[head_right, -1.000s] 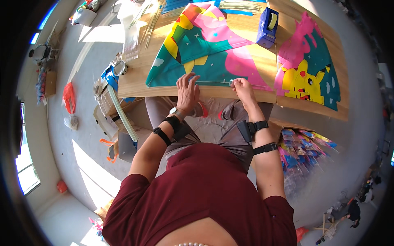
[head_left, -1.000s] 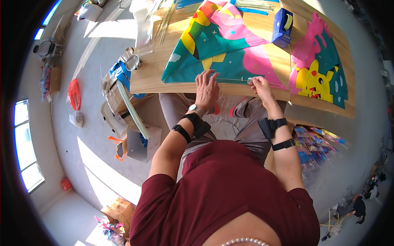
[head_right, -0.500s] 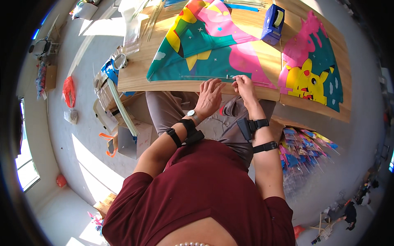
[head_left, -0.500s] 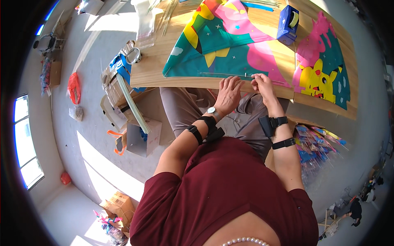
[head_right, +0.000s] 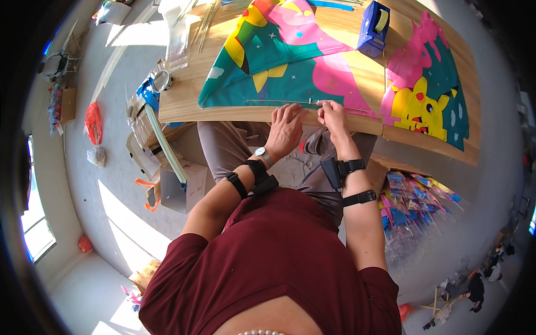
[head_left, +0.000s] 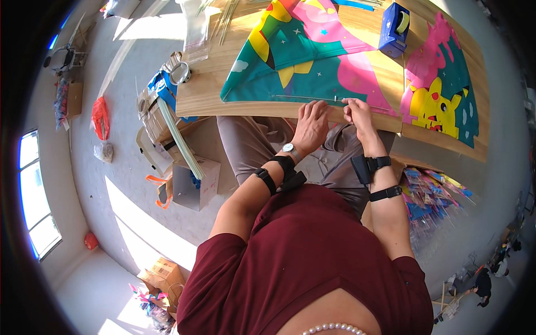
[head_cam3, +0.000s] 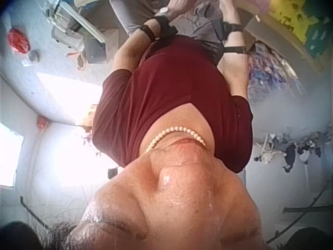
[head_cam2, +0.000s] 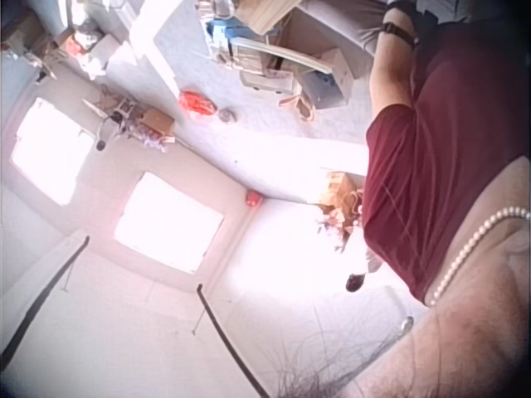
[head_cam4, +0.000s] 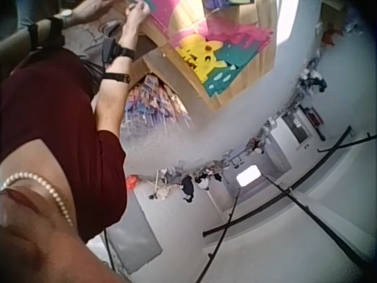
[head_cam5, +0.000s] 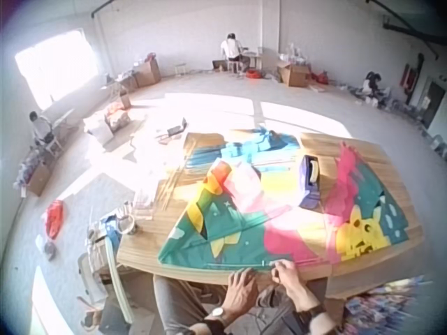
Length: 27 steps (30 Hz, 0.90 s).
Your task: Manually assembling paper or plastic kites by applying tape and attaching structural elements.
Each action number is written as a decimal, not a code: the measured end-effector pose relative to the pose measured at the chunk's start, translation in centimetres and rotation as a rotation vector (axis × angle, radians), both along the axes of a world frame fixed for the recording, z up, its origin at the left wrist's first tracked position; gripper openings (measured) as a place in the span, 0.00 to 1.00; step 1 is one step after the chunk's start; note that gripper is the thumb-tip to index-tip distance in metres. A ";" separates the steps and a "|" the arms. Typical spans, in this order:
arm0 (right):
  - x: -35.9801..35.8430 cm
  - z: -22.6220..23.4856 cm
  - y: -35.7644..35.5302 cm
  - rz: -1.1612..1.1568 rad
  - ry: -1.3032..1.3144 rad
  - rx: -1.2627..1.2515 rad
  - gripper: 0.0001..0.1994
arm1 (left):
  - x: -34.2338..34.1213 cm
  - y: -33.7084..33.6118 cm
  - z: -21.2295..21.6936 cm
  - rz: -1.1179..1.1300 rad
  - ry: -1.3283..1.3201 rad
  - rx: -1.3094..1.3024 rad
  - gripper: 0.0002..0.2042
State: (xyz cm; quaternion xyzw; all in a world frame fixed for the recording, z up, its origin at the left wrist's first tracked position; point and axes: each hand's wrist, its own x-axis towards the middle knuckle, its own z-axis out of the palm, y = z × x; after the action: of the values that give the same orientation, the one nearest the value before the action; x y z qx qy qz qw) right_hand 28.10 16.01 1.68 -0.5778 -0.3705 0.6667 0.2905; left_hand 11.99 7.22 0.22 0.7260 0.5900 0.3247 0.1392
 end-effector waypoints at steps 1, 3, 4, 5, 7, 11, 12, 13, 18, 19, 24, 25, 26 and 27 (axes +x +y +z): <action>-0.1 0.1 0.0 0.000 0.000 -0.001 0.13 | 0.0 0.0 0.0 0.004 -0.008 0.001 0.24; -0.3 0.0 -0.1 0.002 -0.020 0.002 0.13 | 0.0 0.0 0.0 0.004 -0.007 0.000 0.24; -0.3 0.0 -0.1 0.002 -0.020 0.001 0.13 | 0.0 0.0 0.0 0.004 -0.006 -0.002 0.24; -0.3 -0.1 0.0 0.002 -0.028 0.003 0.13 | 0.0 0.0 0.0 0.004 -0.006 -0.002 0.24; -0.3 -0.3 0.1 0.000 -0.037 0.005 0.13 | 0.0 0.1 0.1 0.003 -0.002 -0.003 0.23; -0.2 -1.0 0.1 -0.011 -0.043 0.024 0.13 | 0.1 0.1 0.1 0.001 -0.008 0.000 0.23; -0.3 -0.9 0.1 -0.011 -0.044 0.033 0.13 | 0.1 0.1 0.1 0.002 -0.006 -0.004 0.23; -0.3 -0.9 0.0 -0.011 -0.043 0.033 0.13 | 0.1 0.1 0.0 0.003 -0.004 -0.008 0.24; -0.4 -1.0 -0.2 -0.012 -0.047 0.054 0.12 | 0.3 0.2 0.1 -0.015 0.093 0.001 0.27; -0.4 -1.0 -0.3 -0.013 -0.047 0.054 0.12 | 0.5 0.3 0.2 -0.023 0.119 0.003 0.29; -0.5 -1.2 -0.3 -0.030 -0.046 0.040 0.11 | 0.7 0.4 -0.1 -0.025 0.143 -0.008 0.29; -0.5 -1.0 -0.3 -0.031 -0.047 0.044 0.11 | 0.8 0.5 -0.1 -0.020 0.144 -0.009 0.28; -0.6 -0.9 -0.3 -0.033 -0.057 0.050 0.11 | 0.8 0.5 -0.1 -0.021 0.144 -0.005 0.28; -0.6 -1.0 -0.3 -0.035 -0.064 0.052 0.11 | 0.8 0.6 -0.1 -0.023 0.134 -0.014 0.28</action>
State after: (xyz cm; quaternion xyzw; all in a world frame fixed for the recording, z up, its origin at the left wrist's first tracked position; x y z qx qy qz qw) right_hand 27.51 15.72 0.71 -0.5974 -0.3866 0.6330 0.3050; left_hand 12.77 7.79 0.09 0.7518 0.5921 0.2695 0.1081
